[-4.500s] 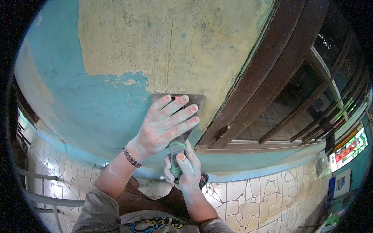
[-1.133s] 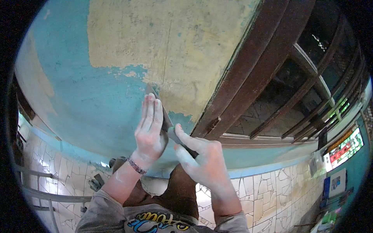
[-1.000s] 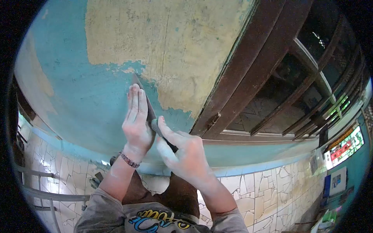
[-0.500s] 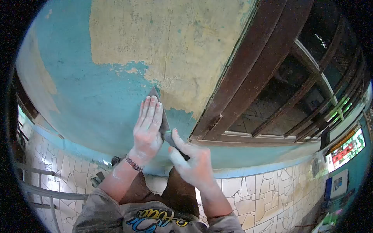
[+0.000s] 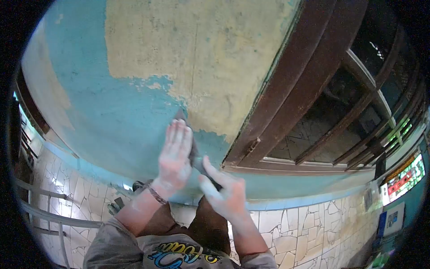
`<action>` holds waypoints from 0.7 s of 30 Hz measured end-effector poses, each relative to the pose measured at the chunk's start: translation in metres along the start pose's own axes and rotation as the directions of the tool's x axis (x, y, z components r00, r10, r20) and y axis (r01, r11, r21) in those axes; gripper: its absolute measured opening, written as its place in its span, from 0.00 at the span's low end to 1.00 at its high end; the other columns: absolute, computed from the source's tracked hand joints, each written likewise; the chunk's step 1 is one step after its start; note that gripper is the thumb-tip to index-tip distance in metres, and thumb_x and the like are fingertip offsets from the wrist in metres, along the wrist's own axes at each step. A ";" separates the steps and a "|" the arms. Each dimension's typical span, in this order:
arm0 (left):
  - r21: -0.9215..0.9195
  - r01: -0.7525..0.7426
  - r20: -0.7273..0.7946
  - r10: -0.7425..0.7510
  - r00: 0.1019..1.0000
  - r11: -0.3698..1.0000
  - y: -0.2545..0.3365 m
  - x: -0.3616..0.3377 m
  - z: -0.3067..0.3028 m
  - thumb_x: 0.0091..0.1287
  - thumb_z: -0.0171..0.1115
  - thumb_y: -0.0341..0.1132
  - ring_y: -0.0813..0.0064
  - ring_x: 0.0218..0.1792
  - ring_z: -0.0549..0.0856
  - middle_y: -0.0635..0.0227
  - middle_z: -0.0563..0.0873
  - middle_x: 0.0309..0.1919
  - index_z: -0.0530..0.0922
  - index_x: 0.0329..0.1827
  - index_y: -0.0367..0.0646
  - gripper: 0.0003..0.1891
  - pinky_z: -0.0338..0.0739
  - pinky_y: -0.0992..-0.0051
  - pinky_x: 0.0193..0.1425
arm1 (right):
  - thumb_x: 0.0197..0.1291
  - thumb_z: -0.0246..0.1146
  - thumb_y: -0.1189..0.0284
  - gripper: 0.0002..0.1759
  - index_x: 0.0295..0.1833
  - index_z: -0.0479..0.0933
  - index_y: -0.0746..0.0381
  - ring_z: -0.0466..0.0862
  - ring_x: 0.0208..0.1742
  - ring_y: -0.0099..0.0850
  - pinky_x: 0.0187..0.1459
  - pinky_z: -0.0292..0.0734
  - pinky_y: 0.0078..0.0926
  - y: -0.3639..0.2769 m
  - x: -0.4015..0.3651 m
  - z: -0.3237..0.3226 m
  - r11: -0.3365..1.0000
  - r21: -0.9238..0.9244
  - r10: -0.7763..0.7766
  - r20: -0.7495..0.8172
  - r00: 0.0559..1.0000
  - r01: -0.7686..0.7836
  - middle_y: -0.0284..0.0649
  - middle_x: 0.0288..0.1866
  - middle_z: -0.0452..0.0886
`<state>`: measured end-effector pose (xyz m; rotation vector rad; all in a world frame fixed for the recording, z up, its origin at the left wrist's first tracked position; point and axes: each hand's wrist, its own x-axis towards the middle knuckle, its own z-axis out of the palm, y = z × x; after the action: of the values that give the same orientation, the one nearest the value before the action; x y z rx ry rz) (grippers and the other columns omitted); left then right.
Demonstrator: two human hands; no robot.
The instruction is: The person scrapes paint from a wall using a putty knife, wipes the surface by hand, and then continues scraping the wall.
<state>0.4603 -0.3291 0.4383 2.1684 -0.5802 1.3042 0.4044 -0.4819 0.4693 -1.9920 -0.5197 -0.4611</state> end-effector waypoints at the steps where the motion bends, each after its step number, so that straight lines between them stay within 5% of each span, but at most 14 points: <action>1: -0.014 0.018 0.001 -0.018 1.000 1.000 0.003 -0.002 0.006 0.60 0.53 0.20 0.47 0.74 0.65 0.46 0.68 0.72 0.70 0.70 0.32 0.30 0.58 0.48 0.77 | 0.56 0.69 0.79 0.25 0.61 0.78 0.66 0.85 0.36 0.22 0.42 0.78 0.20 0.005 0.000 0.000 1.000 0.010 -0.014 -0.021 1.000 0.014 0.49 0.42 0.89; 4: 0.006 0.012 -0.124 -0.011 0.992 1.000 -0.010 0.008 0.004 0.60 0.53 0.20 0.48 0.74 0.66 0.47 0.69 0.71 0.71 0.69 0.32 0.29 0.58 0.48 0.77 | 0.56 0.68 0.80 0.25 0.62 0.78 0.68 0.82 0.35 0.19 0.41 0.76 0.17 -0.003 0.003 0.006 0.998 -0.015 0.068 0.009 0.998 -0.068 0.46 0.40 0.89; 6: 0.007 -0.033 -0.060 0.034 0.998 0.999 -0.018 0.009 -0.009 0.61 0.54 0.20 0.47 0.73 0.67 0.47 0.70 0.71 0.71 0.68 0.32 0.28 0.58 0.48 0.77 | 0.55 0.69 0.80 0.26 0.62 0.78 0.69 0.81 0.34 0.18 0.39 0.75 0.16 -0.004 0.007 0.015 0.998 0.033 0.051 0.026 0.998 -0.052 0.44 0.37 0.88; 7: 0.006 -0.057 -0.029 0.057 0.998 0.998 -0.023 0.010 -0.013 0.62 0.54 0.20 0.47 0.73 0.67 0.47 0.70 0.70 0.71 0.68 0.32 0.27 0.57 0.48 0.77 | 0.60 0.67 0.75 0.29 0.67 0.73 0.66 0.75 0.20 0.22 0.25 0.69 0.20 0.013 0.005 0.021 0.986 0.096 -0.137 -0.013 0.990 0.138 0.43 0.24 0.78; 8: -0.009 -0.084 0.011 0.084 0.996 0.996 -0.024 0.007 -0.014 0.62 0.55 0.21 0.47 0.73 0.67 0.47 0.71 0.70 0.72 0.67 0.32 0.26 0.57 0.48 0.77 | 0.61 0.66 0.73 0.31 0.70 0.70 0.65 0.75 0.20 0.22 0.24 0.69 0.20 0.018 -0.003 0.018 0.946 0.314 0.062 0.079 0.995 -0.084 0.43 0.27 0.78; 10: -0.052 -0.128 0.084 0.132 0.988 0.990 -0.017 -0.005 -0.010 0.63 0.56 0.23 0.48 0.73 0.68 0.49 0.72 0.70 0.74 0.66 0.33 0.25 0.58 0.47 0.77 | 0.65 0.64 0.70 0.35 0.76 0.62 0.63 0.75 0.21 0.23 0.21 0.68 0.19 0.016 -0.012 0.010 0.612 0.600 0.362 0.367 0.857 -0.516 0.42 0.31 0.80; 11: -0.094 -0.149 0.129 0.160 0.979 0.984 -0.014 -0.007 -0.007 0.65 0.55 0.28 0.49 0.72 0.69 0.51 0.73 0.69 0.75 0.65 0.35 0.23 0.59 0.47 0.76 | 0.69 0.60 0.65 0.38 0.79 0.52 0.60 0.75 0.19 0.25 0.16 0.68 0.19 0.023 -0.014 0.015 0.394 0.740 0.309 0.452 0.837 -0.545 0.41 0.36 0.78; 18: -0.187 -0.410 0.172 0.441 0.881 0.892 -0.016 0.045 -0.007 0.65 0.53 0.33 0.53 0.70 0.72 0.58 0.75 0.68 0.77 0.64 0.41 0.23 0.63 0.50 0.75 | 0.75 0.51 0.61 0.35 0.79 0.44 0.56 0.76 0.21 0.33 0.14 0.72 0.25 0.029 -0.015 0.043 0.246 0.922 0.165 0.264 0.950 -0.299 0.49 0.34 0.73; 21: -0.150 -0.446 0.140 0.465 0.874 0.883 -0.018 0.038 0.005 0.64 0.53 0.33 0.57 0.69 0.74 0.61 0.78 0.66 0.78 0.63 0.44 0.22 0.64 0.54 0.75 | 0.76 0.49 0.59 0.33 0.79 0.44 0.48 0.74 0.20 0.34 0.13 0.70 0.25 0.031 -0.021 0.045 0.148 0.930 0.234 0.298 0.926 -0.336 0.46 0.32 0.72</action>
<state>0.4919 -0.3217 0.4665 2.1358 -1.2707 1.2755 0.4084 -0.4586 0.4158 -0.7436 -0.3017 0.2405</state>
